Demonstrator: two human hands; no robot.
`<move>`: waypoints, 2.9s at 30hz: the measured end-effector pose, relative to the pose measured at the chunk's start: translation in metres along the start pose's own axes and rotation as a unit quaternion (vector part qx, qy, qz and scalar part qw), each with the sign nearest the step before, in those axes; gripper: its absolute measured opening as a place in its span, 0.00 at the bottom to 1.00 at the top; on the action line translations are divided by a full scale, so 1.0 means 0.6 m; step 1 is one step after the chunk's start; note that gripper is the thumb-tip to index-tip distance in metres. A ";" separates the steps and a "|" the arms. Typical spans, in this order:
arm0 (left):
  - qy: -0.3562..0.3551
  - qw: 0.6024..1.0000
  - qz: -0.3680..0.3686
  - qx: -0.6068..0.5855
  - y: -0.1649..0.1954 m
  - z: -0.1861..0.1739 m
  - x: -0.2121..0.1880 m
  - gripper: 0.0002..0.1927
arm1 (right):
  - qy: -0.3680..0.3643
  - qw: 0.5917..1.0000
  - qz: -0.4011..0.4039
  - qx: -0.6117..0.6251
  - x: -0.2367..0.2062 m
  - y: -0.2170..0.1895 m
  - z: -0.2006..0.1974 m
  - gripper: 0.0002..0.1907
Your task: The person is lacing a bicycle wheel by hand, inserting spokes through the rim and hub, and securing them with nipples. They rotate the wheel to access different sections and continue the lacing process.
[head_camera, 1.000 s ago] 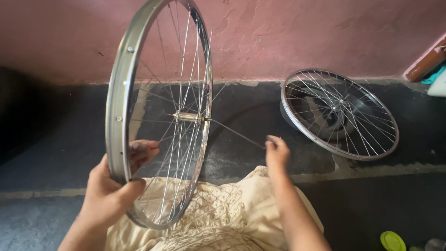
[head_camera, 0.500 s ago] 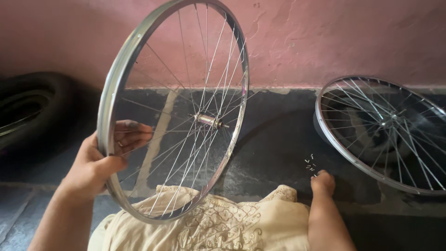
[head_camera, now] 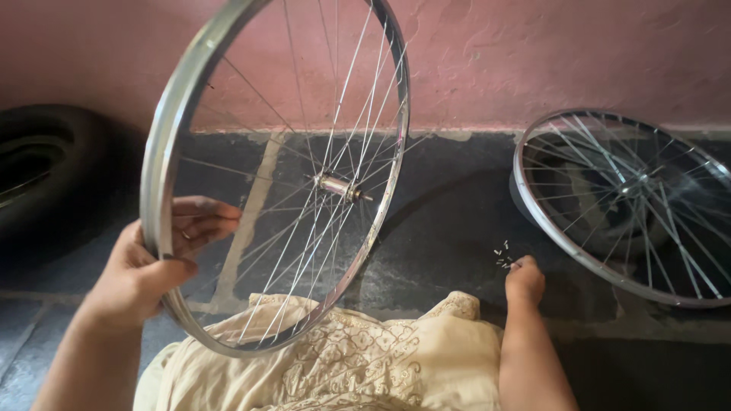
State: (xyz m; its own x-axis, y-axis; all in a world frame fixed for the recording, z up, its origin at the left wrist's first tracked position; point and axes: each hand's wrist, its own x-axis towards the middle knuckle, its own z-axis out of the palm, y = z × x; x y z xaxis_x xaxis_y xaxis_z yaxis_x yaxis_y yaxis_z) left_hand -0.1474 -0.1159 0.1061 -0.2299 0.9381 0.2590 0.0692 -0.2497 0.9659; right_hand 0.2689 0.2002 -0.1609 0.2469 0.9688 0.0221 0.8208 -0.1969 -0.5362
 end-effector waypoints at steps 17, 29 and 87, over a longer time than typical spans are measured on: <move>0.139 0.986 0.080 0.045 -0.064 0.336 0.003 0.18 | -0.316 0.639 -0.477 0.514 -0.362 -0.082 -0.112 0.06; -0.264 0.956 0.103 -0.072 -0.122 0.259 0.025 0.15 | -0.268 0.635 -0.494 0.531 -0.398 -0.047 -0.120 0.08; -0.179 0.932 0.013 -0.313 -0.177 0.325 0.054 0.09 | 0.203 0.772 -0.570 0.193 -0.415 -0.253 -0.356 0.11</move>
State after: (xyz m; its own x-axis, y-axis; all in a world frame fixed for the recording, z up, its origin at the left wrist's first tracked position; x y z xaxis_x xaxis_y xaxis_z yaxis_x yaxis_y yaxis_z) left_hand 0.0271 -0.0121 0.0102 0.1107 0.9217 0.3719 -0.5366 -0.2596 0.8030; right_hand 0.1932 -0.0432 0.0952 -0.3165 0.3372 0.8866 0.4284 0.8848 -0.1836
